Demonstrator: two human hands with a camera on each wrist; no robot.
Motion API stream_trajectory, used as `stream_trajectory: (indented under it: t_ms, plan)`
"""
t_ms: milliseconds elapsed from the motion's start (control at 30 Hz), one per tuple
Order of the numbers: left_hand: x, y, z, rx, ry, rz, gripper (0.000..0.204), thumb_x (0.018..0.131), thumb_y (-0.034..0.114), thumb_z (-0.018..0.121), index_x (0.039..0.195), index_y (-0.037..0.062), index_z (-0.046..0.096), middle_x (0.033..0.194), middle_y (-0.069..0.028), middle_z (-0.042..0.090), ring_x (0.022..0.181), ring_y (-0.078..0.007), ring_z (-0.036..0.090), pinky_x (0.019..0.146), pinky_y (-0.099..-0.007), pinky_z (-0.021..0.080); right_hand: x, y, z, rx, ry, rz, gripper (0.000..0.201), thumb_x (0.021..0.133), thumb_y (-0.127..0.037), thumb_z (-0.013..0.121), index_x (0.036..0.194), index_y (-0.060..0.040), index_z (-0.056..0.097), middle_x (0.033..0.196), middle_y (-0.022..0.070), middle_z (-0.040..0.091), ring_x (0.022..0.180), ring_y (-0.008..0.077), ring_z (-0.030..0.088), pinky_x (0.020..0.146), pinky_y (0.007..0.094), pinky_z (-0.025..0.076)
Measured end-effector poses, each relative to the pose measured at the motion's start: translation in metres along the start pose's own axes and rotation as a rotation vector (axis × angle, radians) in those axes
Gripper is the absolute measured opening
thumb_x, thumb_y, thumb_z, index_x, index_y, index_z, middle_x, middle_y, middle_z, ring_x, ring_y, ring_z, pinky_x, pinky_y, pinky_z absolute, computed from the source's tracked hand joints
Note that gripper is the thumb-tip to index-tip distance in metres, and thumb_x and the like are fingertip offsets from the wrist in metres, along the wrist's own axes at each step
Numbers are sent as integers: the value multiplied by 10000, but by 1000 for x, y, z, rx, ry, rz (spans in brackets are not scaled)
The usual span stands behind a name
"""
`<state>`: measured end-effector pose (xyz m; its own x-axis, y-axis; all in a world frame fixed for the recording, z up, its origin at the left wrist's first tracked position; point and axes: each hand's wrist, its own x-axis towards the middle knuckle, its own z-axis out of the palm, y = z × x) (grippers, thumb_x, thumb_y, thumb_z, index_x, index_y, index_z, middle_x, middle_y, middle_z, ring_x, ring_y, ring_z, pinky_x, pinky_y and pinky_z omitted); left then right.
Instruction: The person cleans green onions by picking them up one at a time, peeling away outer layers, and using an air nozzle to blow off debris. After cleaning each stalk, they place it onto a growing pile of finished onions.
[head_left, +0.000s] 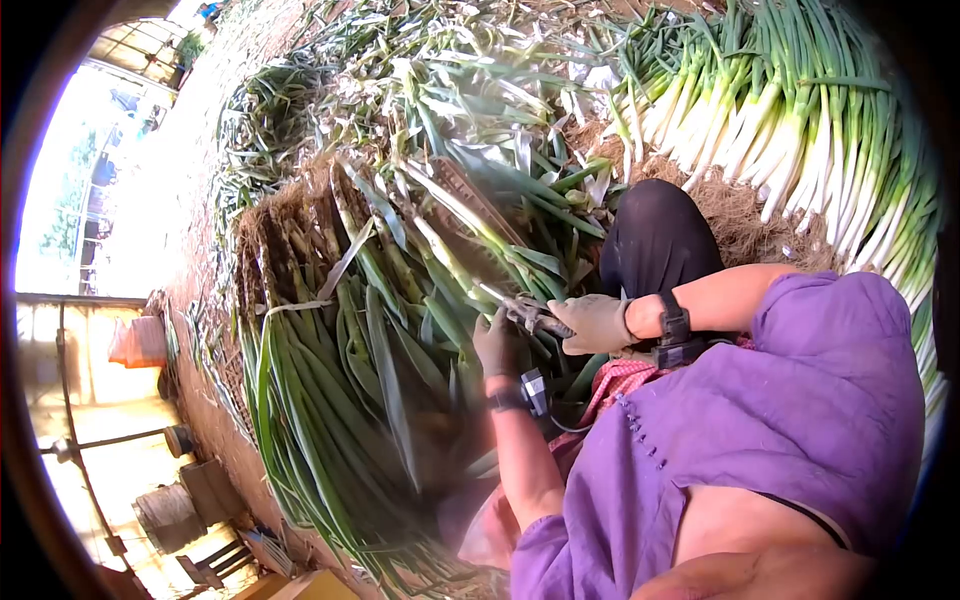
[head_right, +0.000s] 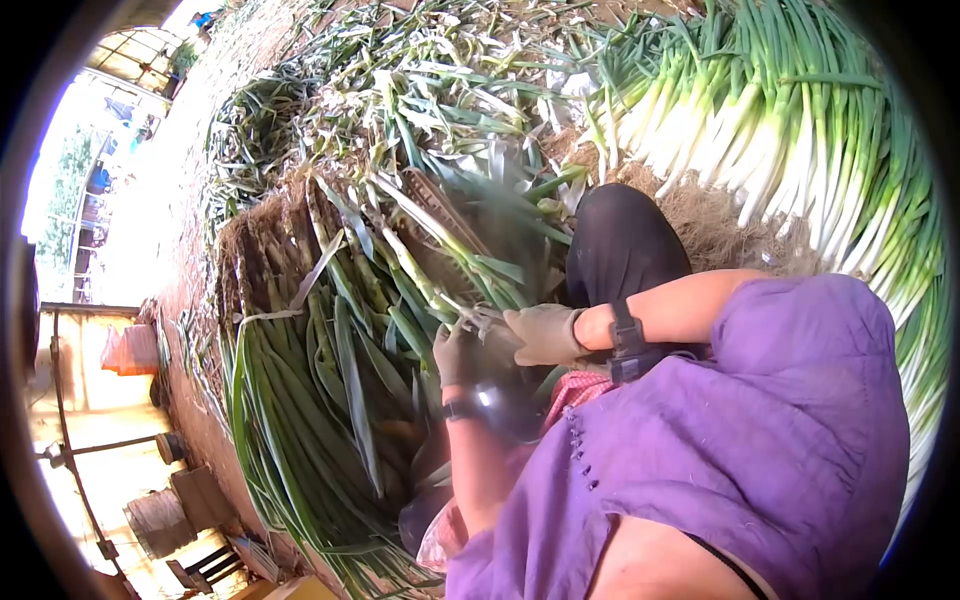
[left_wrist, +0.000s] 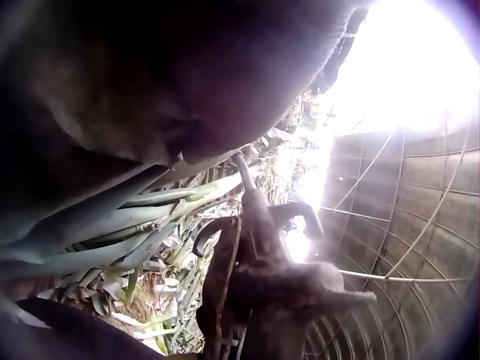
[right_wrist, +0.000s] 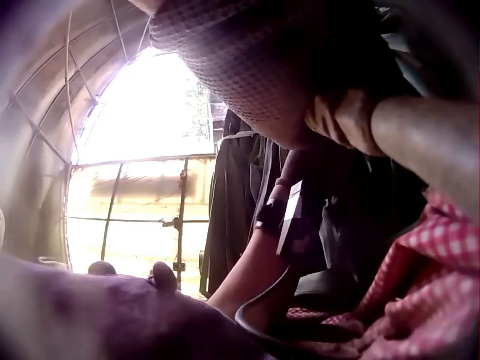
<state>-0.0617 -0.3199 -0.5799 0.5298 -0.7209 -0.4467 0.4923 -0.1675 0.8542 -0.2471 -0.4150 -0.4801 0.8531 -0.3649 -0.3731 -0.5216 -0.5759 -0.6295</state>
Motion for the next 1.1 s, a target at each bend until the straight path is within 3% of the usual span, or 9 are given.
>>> stream_trajectory:
  t_ms: [33,267,300,467,567,700,867,967,1100]
  plan:
    - [6,-7,-8,-15,-3,-28,193,947,84,612,1103,-29,627,974,-85,691,823,-144,646,715,-262,515,-4,-1,-6,0,-7,-10,388,831,-208,603,1054,92,502,881,259,684,908,396,691,808,465,533]
    - [15,-16,-19,263,14,101,316,882,74,631,1179,-34,620,1011,-107,700,863,-160,645,761,-291,513,-8,-2,-12,49,-164,-34,343,840,-208,608,998,73,490,727,217,671,722,372,696,750,453,534]
    - [20,-22,-19,168,44,88,342,853,67,636,1181,-26,619,982,-97,697,830,-157,635,737,-294,513,-8,0,-6,9,-45,-104,342,840,-212,612,994,68,492,704,201,668,676,368,692,735,444,538]
    - [4,-17,2,253,32,185,424,855,105,649,1249,-41,593,998,-147,709,826,-212,671,746,-334,536,14,12,-4,-30,42,51,400,829,-251,646,1041,60,511,885,248,683,863,386,696,815,464,533]
    - [0,-38,13,736,261,157,650,841,194,664,1412,-55,477,1204,-300,652,1080,-392,668,909,-423,517,19,6,1,-59,-2,9,553,816,-264,663,1192,91,466,1063,285,641,973,434,655,854,490,517]
    - [-2,-40,26,696,261,168,553,883,197,658,1351,-65,524,1147,-256,682,1004,-332,680,865,-395,524,47,8,-14,-8,104,145,459,811,-256,664,1090,56,478,989,281,654,944,449,662,819,490,529]
    - [3,-44,8,432,193,124,444,936,202,650,1274,-78,581,1075,-202,719,909,-257,695,810,-360,533,0,-1,-12,-47,-91,73,414,809,-241,654,1061,64,534,943,285,674,915,415,684,833,467,533]
    - [-1,-26,10,168,97,97,250,1000,132,577,1160,-54,624,972,-79,703,823,-124,638,719,-280,518,-16,-5,-19,-89,-130,74,437,823,-239,649,1090,79,513,989,276,668,955,406,678,859,462,525]
    - [1,-28,11,84,69,82,267,1000,145,587,1169,-60,621,986,-85,705,849,-124,637,730,-276,514,-10,2,-12,-100,-53,51,475,825,-251,654,1127,80,497,1033,263,661,985,408,669,863,460,524]
